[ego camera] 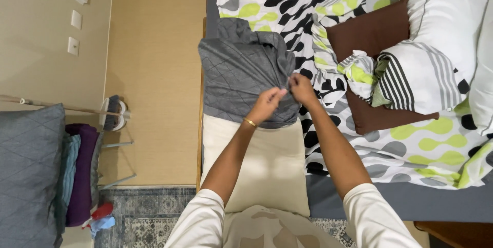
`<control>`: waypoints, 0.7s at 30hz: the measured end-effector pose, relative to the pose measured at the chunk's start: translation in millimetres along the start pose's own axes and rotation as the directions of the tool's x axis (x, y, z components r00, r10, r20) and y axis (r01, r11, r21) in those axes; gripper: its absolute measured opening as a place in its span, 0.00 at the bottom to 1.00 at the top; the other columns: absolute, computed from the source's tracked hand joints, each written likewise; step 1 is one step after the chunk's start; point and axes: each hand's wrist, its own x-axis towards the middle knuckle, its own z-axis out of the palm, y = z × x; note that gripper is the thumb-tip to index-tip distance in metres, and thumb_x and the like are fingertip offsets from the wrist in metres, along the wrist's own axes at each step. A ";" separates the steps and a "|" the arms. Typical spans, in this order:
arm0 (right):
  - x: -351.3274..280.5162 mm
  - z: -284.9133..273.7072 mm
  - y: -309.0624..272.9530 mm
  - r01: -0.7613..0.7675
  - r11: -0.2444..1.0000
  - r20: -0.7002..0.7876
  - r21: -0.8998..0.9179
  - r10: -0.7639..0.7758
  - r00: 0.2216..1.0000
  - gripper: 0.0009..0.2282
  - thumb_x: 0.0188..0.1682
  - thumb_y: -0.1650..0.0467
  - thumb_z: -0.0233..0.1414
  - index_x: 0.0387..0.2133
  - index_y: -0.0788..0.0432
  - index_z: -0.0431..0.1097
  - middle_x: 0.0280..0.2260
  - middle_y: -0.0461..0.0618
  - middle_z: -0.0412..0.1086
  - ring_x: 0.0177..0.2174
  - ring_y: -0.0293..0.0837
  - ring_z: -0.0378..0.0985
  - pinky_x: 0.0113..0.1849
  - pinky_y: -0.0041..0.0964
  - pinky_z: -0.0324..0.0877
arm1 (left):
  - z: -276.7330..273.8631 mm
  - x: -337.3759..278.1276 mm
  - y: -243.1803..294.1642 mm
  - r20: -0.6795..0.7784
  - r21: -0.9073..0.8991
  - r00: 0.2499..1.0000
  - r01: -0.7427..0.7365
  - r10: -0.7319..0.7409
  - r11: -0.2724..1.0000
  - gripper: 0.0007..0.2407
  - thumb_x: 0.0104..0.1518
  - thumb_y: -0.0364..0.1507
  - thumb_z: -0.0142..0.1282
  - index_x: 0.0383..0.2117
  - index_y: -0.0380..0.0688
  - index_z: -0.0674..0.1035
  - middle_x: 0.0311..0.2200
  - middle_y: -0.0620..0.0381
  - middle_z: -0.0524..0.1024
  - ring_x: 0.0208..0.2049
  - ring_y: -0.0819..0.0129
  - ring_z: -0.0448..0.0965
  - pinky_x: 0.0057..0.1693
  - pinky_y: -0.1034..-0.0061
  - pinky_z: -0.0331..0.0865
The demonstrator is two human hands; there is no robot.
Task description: The person inserts a white pillow into a gray quilted pillowcase on a bed. They repeatedly adjust the fabric, pull the corners, and smooth the surface to fit the case properly around the pillow.
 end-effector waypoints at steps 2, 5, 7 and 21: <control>-15.3 -20.6 -12.5 0.011 0.980 -0.022 0.197 -0.007 1.000 0.09 0.57 0.63 0.54 0.34 0.55 0.76 0.24 0.49 0.69 0.31 0.49 0.72 0.35 0.42 0.67 | -19.5 3.4 -12.3 -0.084 0.046 0.996 0.041 -0.037 0.998 0.12 0.68 0.38 0.52 0.25 0.51 0.77 0.13 0.60 0.67 0.19 0.73 0.67 0.31 0.80 0.63; -24.5 -26.5 -19.6 -0.015 0.867 -0.024 0.498 0.031 0.999 0.09 0.58 0.64 0.55 0.31 0.54 0.74 0.17 0.38 0.59 0.21 0.35 0.61 0.27 0.28 0.58 | -30.3 4.6 -20.9 -0.190 0.067 0.978 0.098 -0.084 0.993 0.16 0.68 0.42 0.51 0.24 0.49 0.76 0.14 0.57 0.65 0.20 0.69 0.65 0.32 0.76 0.62; -24.5 -27.1 -23.1 -0.041 0.799 -0.010 0.600 0.059 0.998 0.09 0.59 0.64 0.54 0.32 0.54 0.73 0.16 0.36 0.56 0.19 0.32 0.58 0.25 0.24 0.55 | -26.4 8.9 -12.1 -0.211 0.048 0.974 0.100 -0.088 0.994 0.16 0.68 0.42 0.51 0.24 0.48 0.76 0.14 0.56 0.65 0.21 0.68 0.66 0.32 0.75 0.62; -112.8 -31.4 -53.3 0.333 0.939 0.141 0.080 -0.342 0.929 0.40 0.37 0.76 0.53 0.70 0.54 0.52 0.69 0.66 0.47 0.67 0.69 0.47 0.65 0.63 0.45 | -44.0 48.4 54.0 -0.301 -0.289 0.908 0.205 -0.291 0.935 0.15 0.65 0.46 0.52 0.23 0.55 0.77 0.11 0.71 0.59 0.14 0.85 0.58 0.25 0.88 0.53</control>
